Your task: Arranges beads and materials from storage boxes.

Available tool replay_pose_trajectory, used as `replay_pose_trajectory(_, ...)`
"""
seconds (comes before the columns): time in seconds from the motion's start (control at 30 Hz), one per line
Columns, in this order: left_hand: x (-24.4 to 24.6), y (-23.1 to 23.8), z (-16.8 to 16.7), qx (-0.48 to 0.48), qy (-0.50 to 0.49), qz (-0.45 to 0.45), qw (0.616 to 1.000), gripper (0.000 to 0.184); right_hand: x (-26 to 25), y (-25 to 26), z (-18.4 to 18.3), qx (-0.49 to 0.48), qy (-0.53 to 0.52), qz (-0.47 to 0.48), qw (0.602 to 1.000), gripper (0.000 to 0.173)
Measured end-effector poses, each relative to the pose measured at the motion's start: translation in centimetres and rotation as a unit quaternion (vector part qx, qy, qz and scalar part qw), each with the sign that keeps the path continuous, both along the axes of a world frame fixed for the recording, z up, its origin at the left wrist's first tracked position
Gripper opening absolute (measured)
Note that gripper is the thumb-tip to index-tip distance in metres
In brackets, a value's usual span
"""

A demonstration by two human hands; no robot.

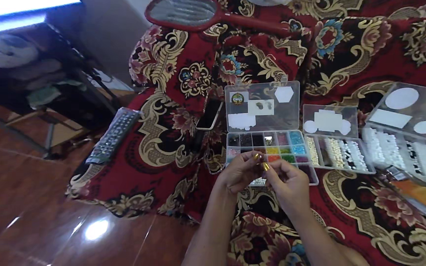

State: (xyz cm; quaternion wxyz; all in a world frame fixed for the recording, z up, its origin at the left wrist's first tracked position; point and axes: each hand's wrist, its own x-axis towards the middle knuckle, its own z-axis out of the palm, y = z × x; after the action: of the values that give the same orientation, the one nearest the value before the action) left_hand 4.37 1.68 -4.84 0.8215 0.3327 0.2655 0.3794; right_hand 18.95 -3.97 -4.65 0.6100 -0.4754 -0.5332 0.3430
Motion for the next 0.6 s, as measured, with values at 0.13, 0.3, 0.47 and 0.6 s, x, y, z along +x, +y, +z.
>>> replay_pose_trajectory(0.13,-0.05,0.01,-0.21,0.005,-0.006,-0.002,1.0,0.016,0.01,0.0,-0.07,0.004,0.006,0.002,1.0,0.01)
replay_pose_trajectory(0.3,0.02,0.0,-0.03,0.003,0.0,0.0,1.0,0.019,0.06,-0.02,-0.03,-0.004,0.002,0.002,1.0,0.011)
replay_pose_trajectory(0.47,-0.1,0.09,-0.41,0.007,-0.016,-0.007,1.0,0.016,0.02,0.01,-0.12,0.002,0.006,0.004,1.0,0.01)
replay_pose_trajectory(0.6,-0.09,0.11,-0.56,-0.001,-0.024,-0.008,1.0,0.01,0.07,0.02,-0.08,0.001,0.001,0.003,1.0,0.01)
